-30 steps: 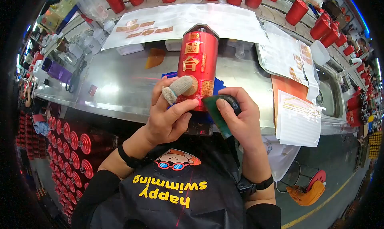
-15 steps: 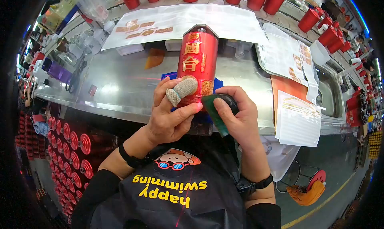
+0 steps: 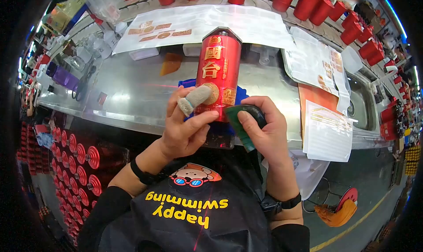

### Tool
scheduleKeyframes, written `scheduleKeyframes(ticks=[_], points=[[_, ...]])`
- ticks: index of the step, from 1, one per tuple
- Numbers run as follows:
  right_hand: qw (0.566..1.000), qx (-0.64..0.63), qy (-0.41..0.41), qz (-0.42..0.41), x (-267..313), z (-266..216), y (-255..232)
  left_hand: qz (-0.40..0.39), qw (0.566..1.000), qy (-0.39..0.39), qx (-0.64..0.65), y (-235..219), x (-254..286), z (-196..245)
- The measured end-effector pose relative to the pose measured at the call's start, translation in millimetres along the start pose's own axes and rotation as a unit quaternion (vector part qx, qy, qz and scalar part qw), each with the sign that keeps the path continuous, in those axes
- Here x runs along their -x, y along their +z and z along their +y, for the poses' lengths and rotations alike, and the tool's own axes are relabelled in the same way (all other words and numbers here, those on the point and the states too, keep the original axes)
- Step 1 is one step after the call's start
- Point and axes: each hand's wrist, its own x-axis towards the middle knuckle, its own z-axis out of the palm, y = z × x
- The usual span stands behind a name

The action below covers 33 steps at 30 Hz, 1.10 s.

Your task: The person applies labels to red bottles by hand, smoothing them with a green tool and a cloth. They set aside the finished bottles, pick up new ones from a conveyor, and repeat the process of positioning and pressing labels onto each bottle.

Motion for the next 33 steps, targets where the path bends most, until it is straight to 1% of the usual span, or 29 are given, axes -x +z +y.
scheduleKeyframes(ticks=[3, 6, 7, 9, 10, 13, 16, 22, 25, 28, 31, 33], points=[[1.000, 0.007, -0.002, 0.013, 0.7, -0.2, -3.0, 0.022, 0.998, -0.045, 0.025, -0.8, 6.3, -4.7], [0.999, 0.034, -0.028, 0.020, 0.5, 3.7, -2.2, 0.005, 0.994, -0.110, 0.020, 3.2, 7.8, -5.5], [0.999, 0.037, -0.018, 0.011, 0.5, 2.8, -2.7, -0.011, 0.992, -0.121, 0.012, 7.0, 11.6, -10.2], [0.999, 0.045, 0.000, -0.005, 1.5, -0.2, -4.6, -0.018, 0.993, -0.119, -0.007, 5.1, 8.9, -14.6], [0.999, 0.039, 0.002, 0.001, 1.6, -0.1, -4.5, -0.021, 0.993, -0.118, -0.017, 3.4, 7.8, -16.3], [1.000, 0.025, 0.004, 0.011, 1.0, 4.1, -3.4, -0.058, 0.991, -0.084, -0.091, -8.5, 0.7, -15.7], [1.000, 0.010, 0.004, 0.011, 1.6, 7.1, -3.8, -0.043, 0.992, -0.084, -0.088, -8.0, -1.9, -11.8], [1.000, -0.005, 0.012, 0.027, 3.4, 3.0, -8.1, -0.042, 0.994, -0.049, -0.091, -10.4, -6.3, -13.3], [0.999, -0.003, -0.004, 0.032, 2.7, 5.9, -8.6, -0.031, 0.995, -0.085, -0.049, -4.7, -4.2, -14.1], [0.999, -0.010, -0.010, 0.041, 2.8, 6.1, -7.4, -0.039, 0.991, -0.128, 0.003, -0.9, -1.7, -15.4], [0.999, -0.010, -0.006, 0.046, 2.8, 6.5, -7.0, -0.054, 0.981, -0.155, 0.100, -4.8, -0.5, -15.8], [0.999, -0.017, -0.001, 0.044, 2.5, 5.6, -5.4, -0.031, 0.943, -0.232, 0.235, 1.2, 1.6, -20.7]])
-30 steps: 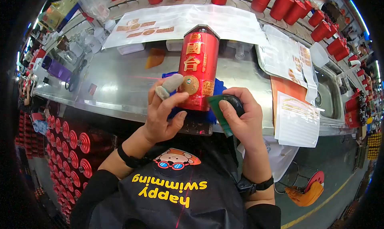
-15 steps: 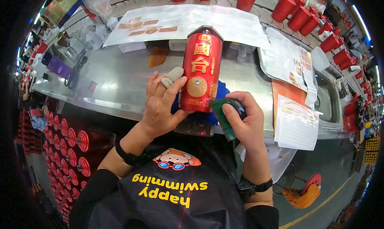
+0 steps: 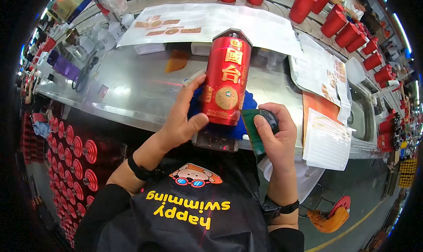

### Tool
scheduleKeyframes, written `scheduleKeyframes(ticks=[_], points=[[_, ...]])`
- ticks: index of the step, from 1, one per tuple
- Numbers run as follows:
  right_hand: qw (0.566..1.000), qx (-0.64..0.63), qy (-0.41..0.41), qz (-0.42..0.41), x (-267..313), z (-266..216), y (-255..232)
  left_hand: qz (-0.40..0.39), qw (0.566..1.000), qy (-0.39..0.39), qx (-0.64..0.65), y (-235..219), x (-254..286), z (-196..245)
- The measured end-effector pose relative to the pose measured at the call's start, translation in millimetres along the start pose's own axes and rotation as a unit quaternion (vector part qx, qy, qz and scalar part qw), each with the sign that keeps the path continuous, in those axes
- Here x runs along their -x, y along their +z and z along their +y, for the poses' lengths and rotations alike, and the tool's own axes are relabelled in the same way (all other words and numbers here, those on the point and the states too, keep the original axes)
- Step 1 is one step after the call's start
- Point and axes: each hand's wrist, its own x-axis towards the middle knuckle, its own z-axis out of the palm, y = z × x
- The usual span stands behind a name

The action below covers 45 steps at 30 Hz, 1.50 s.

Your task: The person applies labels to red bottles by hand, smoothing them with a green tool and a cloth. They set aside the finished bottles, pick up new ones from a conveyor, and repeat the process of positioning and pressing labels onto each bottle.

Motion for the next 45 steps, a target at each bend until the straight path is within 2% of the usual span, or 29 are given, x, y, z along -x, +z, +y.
scheduleKeyframes(ticks=[1, 2, 5, 14, 17, 20, 23, 26, 29, 35, 38, 45], points=[[1.000, 0.000, 0.001, -0.003, -0.3, 1.2, 0.7, 0.004, 0.997, -0.036, 0.072, 2.3, -1.4, -4.8], [1.000, 0.000, 0.002, -0.006, -0.9, 3.1, 1.2, 0.015, 0.994, -0.057, 0.091, 5.0, -4.0, -8.6], [1.000, 0.008, -0.003, -0.007, -1.1, 3.3, 1.5, 0.015, 0.997, -0.062, 0.035, 12.2, -6.1, -6.8], [1.000, -0.001, 0.004, -0.005, -1.2, 3.6, 0.7, -0.026, 0.997, -0.055, 0.048, 5.2, -4.3, -9.7], [1.000, 0.004, 0.009, -0.005, -1.1, 5.2, -2.5, -0.053, 0.997, -0.049, 0.002, -2.8, -2.6, 0.9], [1.000, -0.010, 0.028, -0.008, 0.5, 5.0, -3.4, -0.036, 0.979, 0.066, -0.192, 0.1, -2.9, 15.9], [1.000, -0.010, 0.027, -0.010, 1.0, 4.0, -0.8, -0.028, 0.968, 0.082, -0.236, 4.7, -3.2, 11.7], [1.000, 0.001, 0.015, -0.004, 1.7, 5.9, -4.0, -0.034, 0.973, 0.081, -0.214, 2.7, 0.7, 2.5], [1.000, -0.007, 0.018, -0.010, 2.1, 4.3, -2.9, -0.023, 0.990, 0.058, -0.125, 4.6, 4.3, -7.8], [0.999, -0.008, 0.034, -0.033, 0.7, 6.7, 0.5, -0.018, 0.999, -0.032, 0.018, 0.9, -1.2, 2.8], [0.998, -0.004, 0.029, -0.049, -0.6, 5.4, 4.3, 0.009, 0.999, -0.009, -0.044, 8.9, -6.9, 9.2], [0.998, -0.024, 0.011, -0.053, -1.8, 0.5, 9.6, 0.020, 0.996, -0.006, -0.082, 19.2, -14.8, 23.9]])
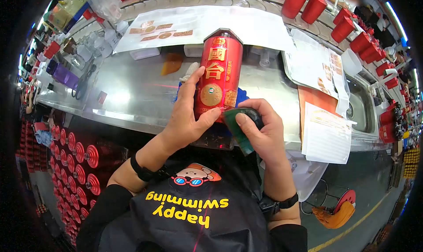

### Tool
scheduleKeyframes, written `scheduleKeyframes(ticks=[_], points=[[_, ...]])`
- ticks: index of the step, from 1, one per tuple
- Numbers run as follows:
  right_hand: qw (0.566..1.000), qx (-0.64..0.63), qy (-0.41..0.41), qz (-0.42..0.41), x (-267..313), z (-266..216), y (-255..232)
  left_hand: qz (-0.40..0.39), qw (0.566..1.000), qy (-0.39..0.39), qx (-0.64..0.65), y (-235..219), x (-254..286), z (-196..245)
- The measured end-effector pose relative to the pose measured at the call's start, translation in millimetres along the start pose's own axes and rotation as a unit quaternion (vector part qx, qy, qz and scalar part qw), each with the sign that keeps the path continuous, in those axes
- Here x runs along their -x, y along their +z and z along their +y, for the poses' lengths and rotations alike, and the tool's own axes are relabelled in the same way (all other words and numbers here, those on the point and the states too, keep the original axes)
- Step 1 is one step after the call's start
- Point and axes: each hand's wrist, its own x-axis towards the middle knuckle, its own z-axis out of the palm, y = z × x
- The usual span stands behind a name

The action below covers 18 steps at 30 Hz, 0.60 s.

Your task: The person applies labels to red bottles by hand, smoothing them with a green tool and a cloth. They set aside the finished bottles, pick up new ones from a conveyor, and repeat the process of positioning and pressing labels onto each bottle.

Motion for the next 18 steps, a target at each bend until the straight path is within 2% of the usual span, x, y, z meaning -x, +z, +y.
scheduleKeyframes(ticks=[6, 11, 14, 18], points=[[0.999, -0.021, 0.037, 0.000, 2.3, 2.4, -4.9, 0.008, 0.999, 0.022, -0.027, 4.7, 0.7, -0.3], [1.000, 0.000, 0.013, 0.007, 2.6, 5.0, -6.0, -0.009, 0.997, 0.010, -0.071, 4.4, -0.7, 7.3], [1.000, 0.008, 0.012, 0.025, 4.2, 2.6, -8.7, -0.016, 0.999, 0.035, -0.020, 1.4, -0.8, 2.8], [0.999, 0.018, -0.002, 0.044, 6.5, -0.1, -12.7, 0.004, 0.999, -0.002, 0.047, 0.9, 1.5, -9.1]])
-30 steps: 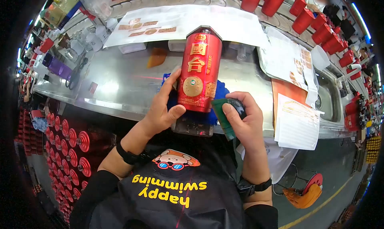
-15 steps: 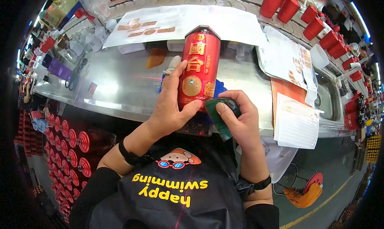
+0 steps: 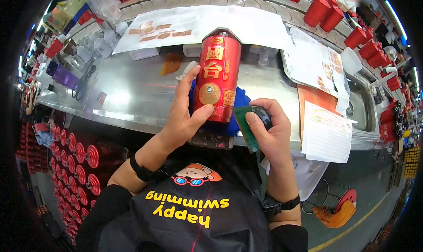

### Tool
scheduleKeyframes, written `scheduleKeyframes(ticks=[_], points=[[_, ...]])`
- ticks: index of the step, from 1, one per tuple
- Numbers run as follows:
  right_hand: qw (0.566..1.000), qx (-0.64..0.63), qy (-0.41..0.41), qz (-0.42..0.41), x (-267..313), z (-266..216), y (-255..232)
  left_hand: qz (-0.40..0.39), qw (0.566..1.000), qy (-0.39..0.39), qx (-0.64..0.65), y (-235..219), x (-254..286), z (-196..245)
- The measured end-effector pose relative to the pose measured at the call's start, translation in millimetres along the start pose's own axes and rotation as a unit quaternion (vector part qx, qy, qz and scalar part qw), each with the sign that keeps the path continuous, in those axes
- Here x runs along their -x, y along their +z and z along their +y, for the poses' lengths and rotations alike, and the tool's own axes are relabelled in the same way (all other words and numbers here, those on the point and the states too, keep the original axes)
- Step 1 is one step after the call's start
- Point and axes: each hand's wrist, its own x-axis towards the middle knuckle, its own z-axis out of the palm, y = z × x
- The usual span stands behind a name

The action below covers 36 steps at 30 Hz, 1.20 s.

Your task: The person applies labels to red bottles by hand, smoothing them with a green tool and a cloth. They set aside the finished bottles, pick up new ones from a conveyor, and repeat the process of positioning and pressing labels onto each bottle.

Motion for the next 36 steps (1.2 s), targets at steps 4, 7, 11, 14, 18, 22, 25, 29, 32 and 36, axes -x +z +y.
scheduleKeyframes(ticks=[4, 7, 11, 14, 18, 22, 25, 29, 32, 36], points=[[0.988, 0.132, -0.078, -0.017, 2.1, -10.9, 3.6, 0.001, 0.998, -0.023, 0.053, 0.5, -0.1, -1.9], [0.952, 0.243, -0.183, -0.043, 0.4, -12.2, 4.8, 0.010, 0.996, -0.019, 0.083, -0.1, 1.3, -9.4], [0.884, 0.352, -0.291, -0.096, -6.5, -6.5, 9.6, 0.011, 0.996, -0.021, 0.085, 0.4, 4.6, -12.6], [0.870, 0.388, -0.279, -0.123, -4.5, -6.3, 15.4, 0.013, 0.998, -0.011, 0.066, 0.3, 4.8, -12.2], [0.855, 0.419, -0.284, -0.116, -5.9, -3.3, 11.9, 0.009, 0.998, -0.015, 0.057, -1.2, 5.5, -11.0], [0.863, 0.403, -0.289, -0.097, -4.3, -4.6, 11.3, 0.010, 0.997, -0.020, 0.073, -2.2, 6.1, -12.6], [0.839, 0.424, -0.317, -0.128, -3.7, -11.2, 16.8, 0.010, 0.996, -0.024, 0.085, -1.7, 7.2, -12.0], [0.854, 0.398, -0.317, -0.108, -5.5, -5.5, 14.3, 0.002, 0.995, -0.027, 0.096, -3.3, 8.4, -13.3], [0.864, 0.382, -0.312, -0.102, -4.6, -6.3, 14.7, 0.004, 0.994, -0.026, 0.109, -3.1, 9.9, -17.4], [0.878, 0.359, -0.297, -0.111, -4.5, -1.9, 15.7, 0.005, 0.990, -0.031, 0.139, -4.0, 10.2, -15.8]])
